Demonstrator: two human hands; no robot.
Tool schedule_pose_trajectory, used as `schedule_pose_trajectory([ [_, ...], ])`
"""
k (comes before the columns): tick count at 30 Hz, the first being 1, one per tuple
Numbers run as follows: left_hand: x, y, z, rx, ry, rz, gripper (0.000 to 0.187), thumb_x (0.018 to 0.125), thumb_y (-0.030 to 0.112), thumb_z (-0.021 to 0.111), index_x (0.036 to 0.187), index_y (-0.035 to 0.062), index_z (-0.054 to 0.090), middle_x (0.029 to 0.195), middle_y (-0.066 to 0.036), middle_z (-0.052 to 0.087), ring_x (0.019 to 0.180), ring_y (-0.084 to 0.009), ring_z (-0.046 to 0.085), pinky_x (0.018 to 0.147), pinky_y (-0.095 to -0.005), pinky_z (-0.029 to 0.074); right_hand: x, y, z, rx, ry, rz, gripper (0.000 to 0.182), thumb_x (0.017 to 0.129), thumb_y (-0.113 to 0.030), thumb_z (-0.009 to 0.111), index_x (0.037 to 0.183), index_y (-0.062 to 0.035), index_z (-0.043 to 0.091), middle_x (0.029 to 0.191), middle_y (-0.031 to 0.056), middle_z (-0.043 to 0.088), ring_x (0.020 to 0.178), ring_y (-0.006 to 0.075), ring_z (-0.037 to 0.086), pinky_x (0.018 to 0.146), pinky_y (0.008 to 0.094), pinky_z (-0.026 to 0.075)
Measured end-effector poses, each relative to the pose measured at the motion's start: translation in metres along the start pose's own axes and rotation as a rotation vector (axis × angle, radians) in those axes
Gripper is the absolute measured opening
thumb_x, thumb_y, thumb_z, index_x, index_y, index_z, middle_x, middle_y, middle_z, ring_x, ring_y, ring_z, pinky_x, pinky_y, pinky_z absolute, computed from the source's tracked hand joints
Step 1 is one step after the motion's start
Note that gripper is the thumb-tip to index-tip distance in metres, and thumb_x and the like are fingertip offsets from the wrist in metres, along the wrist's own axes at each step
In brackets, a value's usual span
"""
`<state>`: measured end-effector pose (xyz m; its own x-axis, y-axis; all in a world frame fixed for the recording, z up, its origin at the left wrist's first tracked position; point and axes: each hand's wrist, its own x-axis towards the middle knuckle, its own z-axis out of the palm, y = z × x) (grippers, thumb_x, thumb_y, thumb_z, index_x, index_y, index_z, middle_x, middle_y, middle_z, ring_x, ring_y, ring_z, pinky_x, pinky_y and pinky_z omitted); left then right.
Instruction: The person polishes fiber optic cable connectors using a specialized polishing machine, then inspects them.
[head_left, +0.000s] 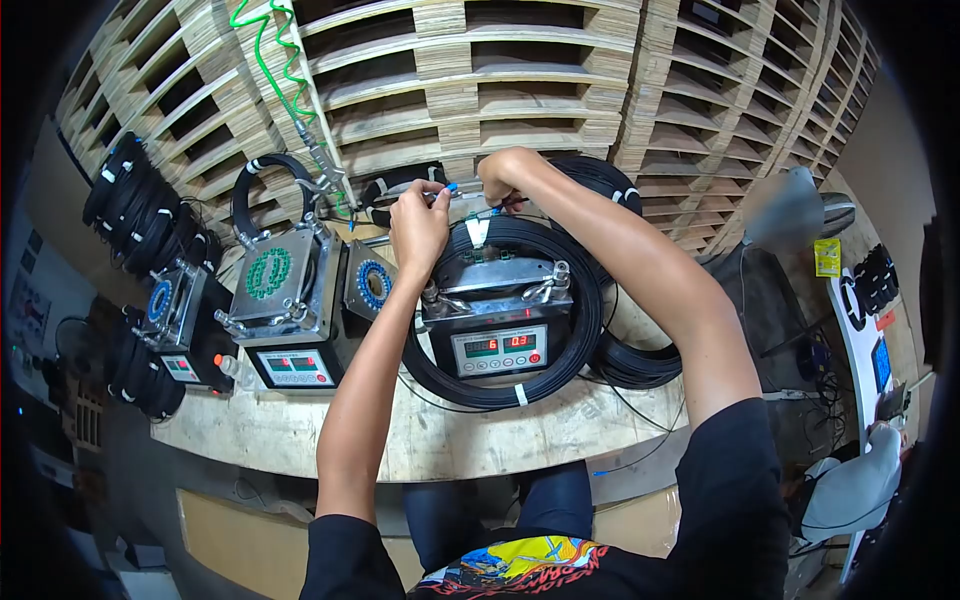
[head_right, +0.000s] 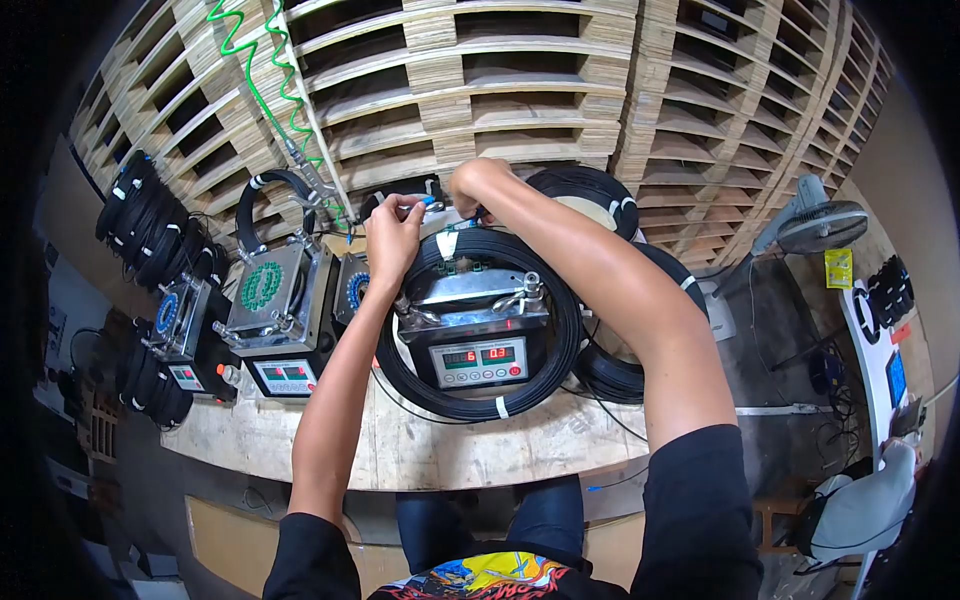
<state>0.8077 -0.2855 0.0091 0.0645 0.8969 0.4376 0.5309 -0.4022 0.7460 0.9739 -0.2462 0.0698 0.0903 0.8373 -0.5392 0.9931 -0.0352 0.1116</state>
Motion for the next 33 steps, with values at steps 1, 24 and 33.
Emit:
schedule_pose_trajectory([
  [1,0.0,0.0,0.001,-0.002,0.001,0.002,0.021,0.088,0.025,0.071,0.098,0.0067,0.072,0.084,-0.017,0.072,0.083,-0.0365,0.07,0.072,-0.0449,0.053,-0.001,0.0,-0.002,0.006,-0.015,-0.001,0.016,0.086,-0.02,0.06,0.088,-0.0142,0.074,0.085,-0.0009,0.075,0.072,0.0124,0.071,0.073,0.0357,0.055],
  [24,0.007,-0.006,0.005,-0.031,-0.118,-0.021,0.022,0.086,0.025,0.074,0.095,0.0051,0.073,0.079,-0.017,0.07,0.076,-0.0348,0.069,0.069,-0.0427,0.052,0.011,0.005,-0.016,0.153,-0.225,-0.057,0.019,0.085,-0.023,0.064,0.075,-0.0081,0.069,0.077,0.0014,0.071,0.062,0.0173,0.058,0.059,0.0368,0.046],
  [33,0.003,-0.006,0.004,-0.015,-0.034,0.11,0.02,0.086,0.019,0.075,0.093,0.0004,0.074,0.069,-0.014,0.069,0.061,-0.0203,0.066,0.062,-0.0346,0.05,0.029,-0.006,0.001,0.117,-0.181,-0.016,0.019,0.088,-0.017,0.06,0.077,-0.0075,0.072,0.081,0.0049,0.074,0.071,0.0181,0.068,0.066,0.0404,0.052],
])
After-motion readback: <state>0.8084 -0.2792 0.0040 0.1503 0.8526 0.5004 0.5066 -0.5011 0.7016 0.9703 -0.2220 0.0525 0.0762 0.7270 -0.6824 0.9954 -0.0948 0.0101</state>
